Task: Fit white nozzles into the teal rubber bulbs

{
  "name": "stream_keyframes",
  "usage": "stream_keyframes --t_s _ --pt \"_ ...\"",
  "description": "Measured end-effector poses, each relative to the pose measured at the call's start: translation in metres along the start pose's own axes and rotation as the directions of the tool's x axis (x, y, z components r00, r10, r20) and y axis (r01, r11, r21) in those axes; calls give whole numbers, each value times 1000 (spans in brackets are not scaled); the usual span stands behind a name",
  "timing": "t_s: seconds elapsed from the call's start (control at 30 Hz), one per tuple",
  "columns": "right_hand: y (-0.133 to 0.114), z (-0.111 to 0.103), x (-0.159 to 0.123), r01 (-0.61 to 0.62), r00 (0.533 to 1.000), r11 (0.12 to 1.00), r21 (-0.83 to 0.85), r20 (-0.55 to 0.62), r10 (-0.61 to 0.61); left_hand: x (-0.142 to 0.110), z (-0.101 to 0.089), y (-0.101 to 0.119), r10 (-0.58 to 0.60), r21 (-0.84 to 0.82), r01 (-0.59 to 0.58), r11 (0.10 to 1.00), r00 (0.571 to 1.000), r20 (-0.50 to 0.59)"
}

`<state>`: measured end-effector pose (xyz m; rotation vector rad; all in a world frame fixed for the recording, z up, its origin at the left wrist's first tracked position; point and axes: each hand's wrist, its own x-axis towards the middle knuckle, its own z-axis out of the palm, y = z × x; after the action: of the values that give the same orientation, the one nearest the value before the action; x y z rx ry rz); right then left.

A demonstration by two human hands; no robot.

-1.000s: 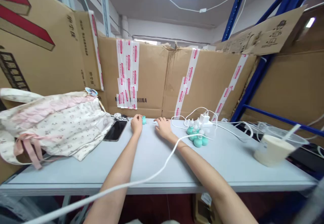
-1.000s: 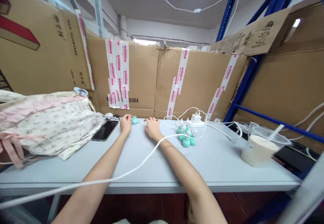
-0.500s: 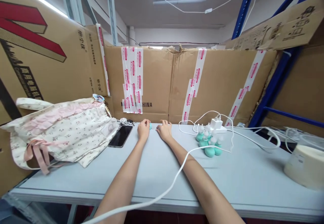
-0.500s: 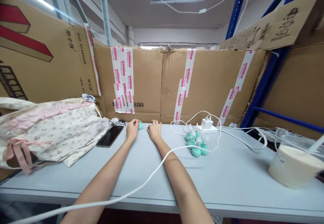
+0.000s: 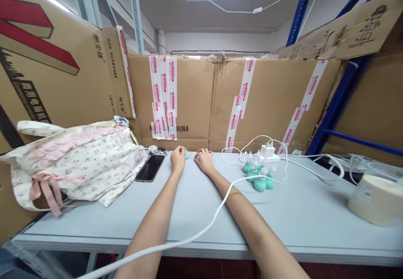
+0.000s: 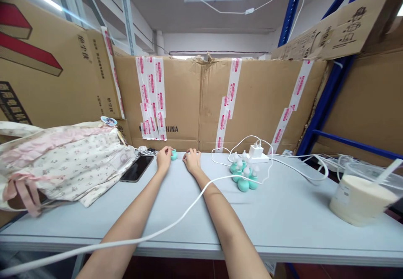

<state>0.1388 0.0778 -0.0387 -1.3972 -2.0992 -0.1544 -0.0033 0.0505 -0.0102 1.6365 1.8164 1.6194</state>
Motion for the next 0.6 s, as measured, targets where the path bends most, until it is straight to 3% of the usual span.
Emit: stream_keyframes --t_s 0.13,0.27,0.33,0.43,0.53,0.6 --pt "2 -3 0 -91 984 977 191 -133 117 0 -2 2 -17 -22 17 1000 1000 -9" --pt "12 -3 1 -212 921 860 465 -198 334 2 -3 3 -28 -38 27 999 999 -22" --pt "16 -2 2 -246 894 815 525 -203 400 3 -3 3 -31 -50 29 998 999 -23" --pt "17 -2 1 -309 881 817 487 -177 438 3 -1 1 -42 -54 41 998 999 -18" --pt "13 -4 -1 -325 922 878 353 -90 377 4 -1 0 -37 -48 36 998 999 -13" --pt "9 -5 -2 -267 958 934 236 -44 285 4 -1 0 -30 -51 30 998 999 -15"
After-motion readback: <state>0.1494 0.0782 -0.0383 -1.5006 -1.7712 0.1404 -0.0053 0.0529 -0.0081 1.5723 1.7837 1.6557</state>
